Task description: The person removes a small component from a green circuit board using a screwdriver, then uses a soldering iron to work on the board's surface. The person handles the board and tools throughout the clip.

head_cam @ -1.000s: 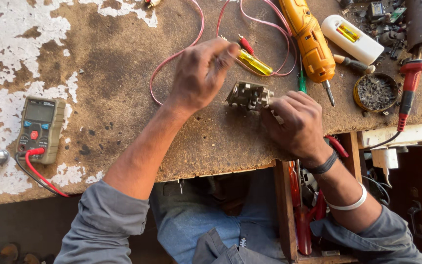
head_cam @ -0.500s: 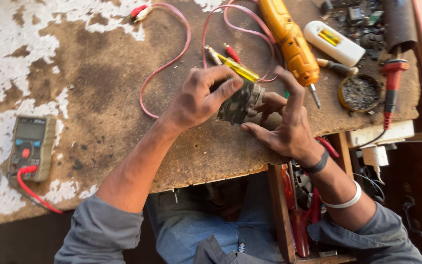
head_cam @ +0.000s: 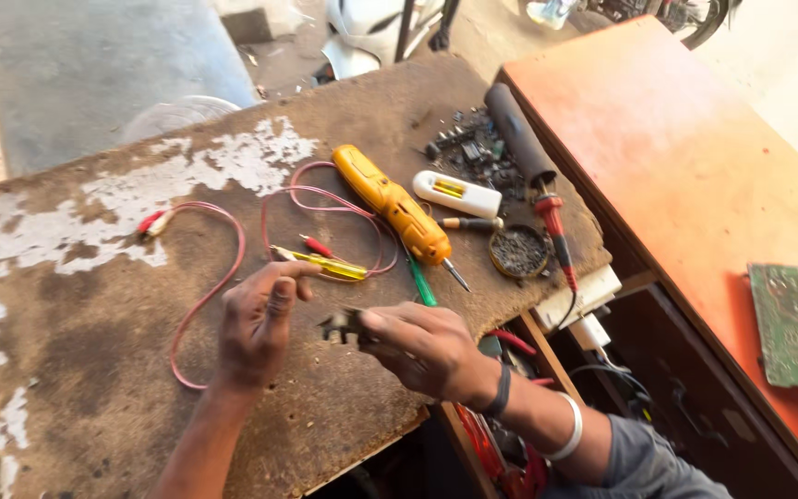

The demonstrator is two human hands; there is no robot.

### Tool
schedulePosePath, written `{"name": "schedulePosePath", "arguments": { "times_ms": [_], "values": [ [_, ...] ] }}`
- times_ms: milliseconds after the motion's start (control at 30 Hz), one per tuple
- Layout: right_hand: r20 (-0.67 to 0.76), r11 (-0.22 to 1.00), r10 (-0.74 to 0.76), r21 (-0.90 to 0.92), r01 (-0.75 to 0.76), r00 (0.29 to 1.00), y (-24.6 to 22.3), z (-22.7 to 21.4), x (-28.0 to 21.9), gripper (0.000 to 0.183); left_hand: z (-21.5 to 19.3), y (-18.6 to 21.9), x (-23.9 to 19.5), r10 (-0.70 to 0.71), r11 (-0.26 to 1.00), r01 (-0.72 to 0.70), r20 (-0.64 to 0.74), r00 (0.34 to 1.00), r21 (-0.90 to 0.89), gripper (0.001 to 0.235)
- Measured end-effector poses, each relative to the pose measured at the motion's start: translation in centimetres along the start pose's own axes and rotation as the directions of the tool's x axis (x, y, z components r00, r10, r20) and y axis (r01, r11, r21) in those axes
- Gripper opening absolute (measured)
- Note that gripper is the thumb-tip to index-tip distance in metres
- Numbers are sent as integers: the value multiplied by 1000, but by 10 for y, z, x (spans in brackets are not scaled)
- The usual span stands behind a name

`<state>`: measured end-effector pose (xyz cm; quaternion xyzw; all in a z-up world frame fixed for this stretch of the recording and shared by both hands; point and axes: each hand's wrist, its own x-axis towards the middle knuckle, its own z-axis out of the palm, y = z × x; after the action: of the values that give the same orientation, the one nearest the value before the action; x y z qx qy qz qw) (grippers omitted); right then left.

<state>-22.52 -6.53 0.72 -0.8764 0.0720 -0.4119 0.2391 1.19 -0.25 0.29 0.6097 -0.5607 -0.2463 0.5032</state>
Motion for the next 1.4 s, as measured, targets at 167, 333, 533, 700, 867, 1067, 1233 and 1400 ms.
{"name": "schedulePosePath", "arguments": {
  "times_ms": [167,333,533,700,867,1067,1233,1400],
  "values": [
    [200,992,79,-113,-57,977,-1,5,9,62,2,-13,-1,155,986,-154,9,988,-55,61],
    [57,992,126,2,-127,990,-5,6,7,60,5,-18,3,91,996,-91,31,995,4,67],
    [161,987,118,-124,-99,980,-5,16,6,66,2,-18,4,77,997,-77,41,996,-4,66],
    [-37,999,46,-6,-46,998,-10,12,5,54,0,-9,3,134,991,-134,-7,991,3,63],
    [198,982,188,-68,-178,962,-9,15,7,60,2,-11,2,99,995,-99,11,995,-6,59],
    [-7,1000,4,-28,-4,1000,-13,9,7,57,2,-13,4,65,998,-65,14,998,20,57],
    [199,991,112,-97,-94,974,-6,12,7,69,3,-21,2,129,992,-129,18,991,14,58],
    [55,997,28,-68,-24,998,-7,12,2,59,7,-31,3,37,999,-39,42,998,30,63]
  ]
}}
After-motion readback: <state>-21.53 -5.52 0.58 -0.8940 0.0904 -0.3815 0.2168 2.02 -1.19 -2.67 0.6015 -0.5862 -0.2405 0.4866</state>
